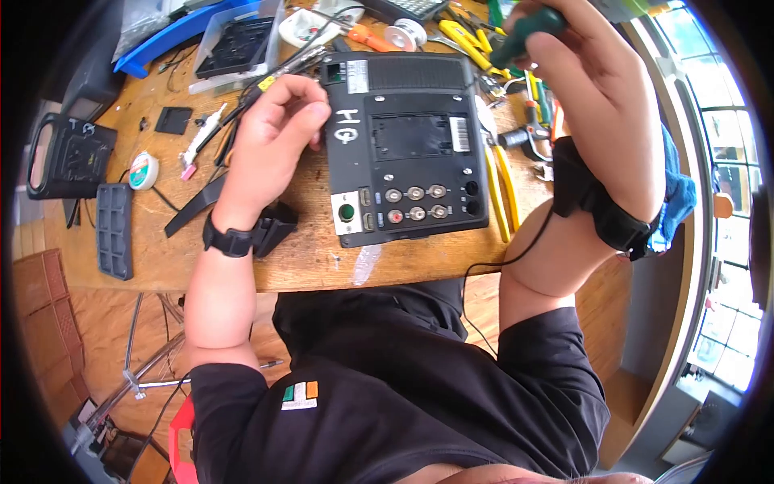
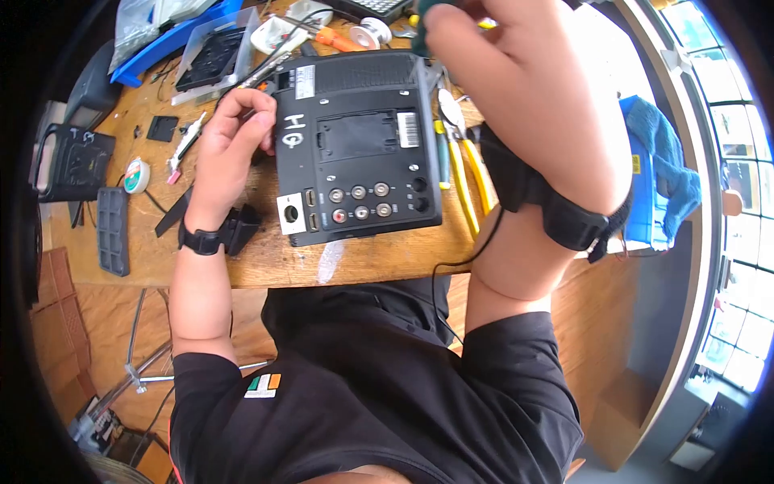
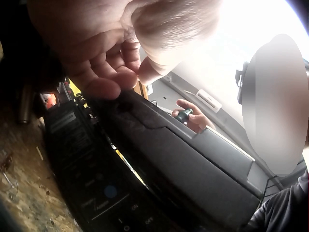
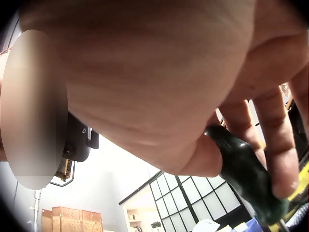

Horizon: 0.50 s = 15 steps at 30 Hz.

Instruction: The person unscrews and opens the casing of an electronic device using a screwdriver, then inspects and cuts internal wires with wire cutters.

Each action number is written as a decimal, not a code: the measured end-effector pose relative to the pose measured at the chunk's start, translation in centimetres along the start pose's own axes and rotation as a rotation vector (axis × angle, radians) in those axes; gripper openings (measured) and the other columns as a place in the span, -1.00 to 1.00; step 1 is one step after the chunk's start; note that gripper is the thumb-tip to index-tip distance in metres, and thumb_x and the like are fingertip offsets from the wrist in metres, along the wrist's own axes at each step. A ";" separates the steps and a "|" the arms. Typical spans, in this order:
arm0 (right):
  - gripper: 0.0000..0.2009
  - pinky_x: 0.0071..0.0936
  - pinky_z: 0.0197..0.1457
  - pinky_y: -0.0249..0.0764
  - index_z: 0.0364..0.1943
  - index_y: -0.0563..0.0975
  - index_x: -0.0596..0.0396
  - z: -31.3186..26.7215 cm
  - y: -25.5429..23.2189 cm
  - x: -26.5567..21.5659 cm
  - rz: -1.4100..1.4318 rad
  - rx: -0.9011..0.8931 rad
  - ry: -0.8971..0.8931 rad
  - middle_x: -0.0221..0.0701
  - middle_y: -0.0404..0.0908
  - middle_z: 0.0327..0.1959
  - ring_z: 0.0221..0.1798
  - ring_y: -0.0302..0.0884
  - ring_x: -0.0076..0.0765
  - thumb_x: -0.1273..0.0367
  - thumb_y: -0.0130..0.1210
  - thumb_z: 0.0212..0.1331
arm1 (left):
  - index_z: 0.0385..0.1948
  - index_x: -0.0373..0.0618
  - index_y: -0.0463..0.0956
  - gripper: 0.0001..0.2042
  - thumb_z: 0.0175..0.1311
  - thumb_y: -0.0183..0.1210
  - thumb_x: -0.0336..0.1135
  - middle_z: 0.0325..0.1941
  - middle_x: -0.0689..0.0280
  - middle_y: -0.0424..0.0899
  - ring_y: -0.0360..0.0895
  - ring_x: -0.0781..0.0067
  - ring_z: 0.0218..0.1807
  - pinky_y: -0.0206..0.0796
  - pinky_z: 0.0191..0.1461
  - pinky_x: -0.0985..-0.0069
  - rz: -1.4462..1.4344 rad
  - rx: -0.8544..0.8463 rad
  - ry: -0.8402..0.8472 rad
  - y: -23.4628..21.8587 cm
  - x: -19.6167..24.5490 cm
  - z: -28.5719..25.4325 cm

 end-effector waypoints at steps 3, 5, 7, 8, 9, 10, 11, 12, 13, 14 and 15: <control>-0.72 -0.65 -0.09 0.43 0.10 0.51 0.19 0.8 -0.2 2.2 0.087 -0.062 -0.104 -0.40 0.57 -0.16 -0.20 0.47 -0.63 0.53 -0.04 0.34 | -0.10 -0.14 0.50 -0.89 0.47 0.19 -0.37 -0.20 0.48 0.57 0.44 0.72 -0.25 0.35 -0.15 0.67 0.005 0.003 0.013 0.1 0.0 0.0; -0.73 -0.64 -0.09 0.43 0.08 0.51 0.19 0.8 -0.3 1.0 0.001 -0.092 -0.065 -0.39 0.57 -0.16 -0.21 0.47 -0.63 0.53 -0.04 0.33 | -0.10 -0.11 0.50 -0.89 0.47 0.20 -0.35 -0.19 0.51 0.57 0.45 0.74 -0.22 0.36 -0.15 0.67 0.004 0.002 0.004 0.1 0.0 -0.1; -0.71 -0.61 -0.17 0.33 -0.09 0.61 0.25 1.6 0.7 3.7 0.085 0.070 -0.096 -0.45 0.61 -0.31 -0.31 0.43 -0.56 0.25 0.05 0.49 | -0.11 -0.09 0.50 -0.89 0.47 0.21 -0.33 -0.18 0.53 0.57 0.46 0.76 -0.20 0.36 -0.16 0.67 -0.002 -0.004 0.006 0.0 -0.1 0.0; -0.71 -0.61 -0.17 0.33 -0.09 0.61 0.25 1.5 0.6 3.7 0.090 0.072 -0.101 -0.45 0.61 -0.31 -0.31 0.43 -0.56 0.25 0.05 0.49 | -0.11 -0.09 0.50 -0.89 0.47 0.21 -0.33 -0.18 0.53 0.57 0.46 0.76 -0.20 0.36 -0.16 0.67 0.004 -0.001 0.008 -0.1 -0.1 -0.1; -0.72 -0.62 -0.20 0.31 -0.10 0.59 0.22 1.3 0.4 3.3 0.054 0.067 -0.060 -0.49 0.56 -0.34 -0.31 0.39 -0.58 0.25 0.06 0.50 | -0.11 -0.08 0.50 -0.89 0.47 0.21 -0.33 -0.18 0.53 0.57 0.46 0.76 -0.20 0.36 -0.15 0.67 -0.003 -0.009 0.002 -0.1 -0.1 -0.1; -0.74 -0.63 -0.22 0.28 -0.11 0.58 0.20 1.2 0.3 3.1 0.017 0.063 -0.018 -0.52 0.52 -0.36 -0.31 0.35 -0.60 0.24 0.06 0.50 | -0.11 -0.08 0.50 -0.89 0.47 0.21 -0.33 -0.18 0.53 0.57 0.46 0.76 -0.19 0.37 -0.15 0.67 -0.011 -0.017 -0.003 -0.1 0.0 0.0; -0.74 -0.63 -0.22 0.28 -0.11 0.58 0.20 1.3 0.1 3.3 0.019 0.066 -0.023 -0.52 0.52 -0.36 -0.31 0.35 -0.60 0.24 0.06 0.50 | -0.12 -0.09 0.50 -0.88 0.47 0.21 -0.32 -0.18 0.53 0.57 0.46 0.76 -0.21 0.37 -0.15 0.67 -0.014 -0.014 -0.005 0.0 0.1 0.0; -0.75 -0.62 -0.22 0.27 -0.10 0.57 0.19 1.4 -0.2 3.8 -0.029 0.052 -0.037 -0.53 0.51 -0.36 -0.32 0.32 -0.61 0.25 0.08 0.50 | -0.12 -0.09 0.50 -0.88 0.47 0.21 -0.32 -0.18 0.53 0.57 0.46 0.76 -0.21 0.37 -0.15 0.67 -0.009 -0.013 0.000 0.1 0.2 -0.1; -0.76 -0.62 -0.23 0.25 -0.08 0.57 0.19 1.5 -0.3 4.0 -0.078 0.038 -0.050 -0.53 0.49 -0.36 -0.32 0.30 -0.62 0.26 0.09 0.49 | -0.12 -0.09 0.50 -0.88 0.47 0.21 -0.32 -0.18 0.53 0.56 0.46 0.76 -0.21 0.37 -0.15 0.67 0.005 -0.007 -0.008 0.1 0.3 -0.1; -0.76 -0.62 -0.23 0.25 -0.08 0.57 0.19 1.6 -0.3 4.1 -0.077 0.042 -0.053 -0.53 0.49 -0.36 -0.32 0.30 -0.62 0.26 0.09 0.49 | -0.12 -0.09 0.50 -0.88 0.47 0.21 -0.32 -0.19 0.53 0.56 0.46 0.76 -0.22 0.37 -0.15 0.67 0.019 -0.002 -0.018 0.1 0.4 -0.1; -0.76 -0.63 -0.21 0.27 -0.07 0.57 0.19 1.6 -0.3 3.9 -0.110 0.054 -0.079 -0.53 0.50 -0.35 -0.31 0.31 -0.63 0.27 0.09 0.49 | -0.12 -0.09 0.50 -0.88 0.48 0.21 -0.32 -0.19 0.52 0.56 0.46 0.75 -0.23 0.37 -0.16 0.67 0.034 0.000 -0.016 0.1 0.4 -0.1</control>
Point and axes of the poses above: each hand's wrist, its own z-axis towards the middle knuckle, its own y-axis out of the palm, x = y × z, the point moved 1 cm from there along z, towards the middle knuckle
